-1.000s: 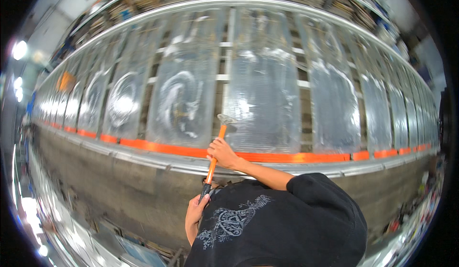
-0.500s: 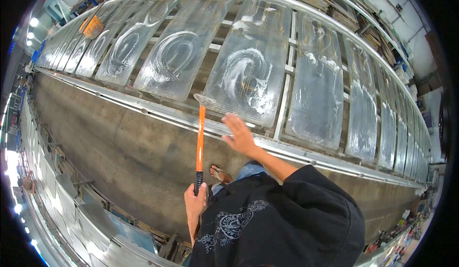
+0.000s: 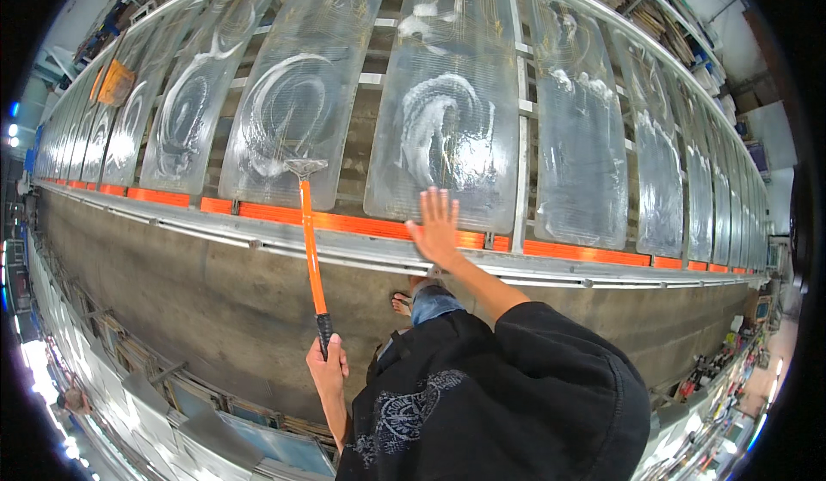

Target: The person uses a long-handled squeegee to clean a series of large, curved glass panels. They repeatedly apply a cleaning solution and wipe the panels in circular and vertical motions to remove dirt and residue. The task involves moving along the row of panels to clean each section systematically.

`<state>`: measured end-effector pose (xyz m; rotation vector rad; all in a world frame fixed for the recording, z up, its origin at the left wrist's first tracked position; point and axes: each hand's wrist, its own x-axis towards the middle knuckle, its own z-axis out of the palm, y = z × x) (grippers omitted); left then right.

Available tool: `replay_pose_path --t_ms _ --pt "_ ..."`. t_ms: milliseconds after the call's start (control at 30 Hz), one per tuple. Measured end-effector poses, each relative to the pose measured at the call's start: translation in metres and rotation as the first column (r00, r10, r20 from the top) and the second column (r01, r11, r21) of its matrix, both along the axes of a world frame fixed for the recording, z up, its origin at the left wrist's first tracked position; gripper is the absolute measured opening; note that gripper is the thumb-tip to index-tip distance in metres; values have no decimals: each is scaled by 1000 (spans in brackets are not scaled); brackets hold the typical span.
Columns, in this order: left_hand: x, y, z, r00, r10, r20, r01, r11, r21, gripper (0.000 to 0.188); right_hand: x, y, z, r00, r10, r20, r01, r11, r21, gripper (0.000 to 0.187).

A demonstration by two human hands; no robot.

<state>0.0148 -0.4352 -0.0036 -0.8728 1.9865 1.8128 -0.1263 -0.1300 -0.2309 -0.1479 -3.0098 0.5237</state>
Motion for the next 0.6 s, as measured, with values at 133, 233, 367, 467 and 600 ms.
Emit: replay_pose_path --t_ms 133,233,367,467,600 --pt "-61 22 -4 998 -13 62 12 1000 28 26 -78 -63 1 979 197 -58 -199 979 -48 75" --pt "-110 40 0 994 -42 98 40 999 26 26 -160 -56 -2 970 211 -122 -226 967 -118 72" --pt "-166 52 -6 985 -137 109 136 991 20 25 -269 23 -4 987 35 -154 -38 999 -20 70" --pt "-202 67 -14 970 -207 128 199 978 68 25 -307 144 -15 960 -224 -167 222 975 -27 71" --pt "-229 75 -23 961 -230 152 216 971 105 25 -237 205 -9 902 -414 -126 413 910 -32 75"
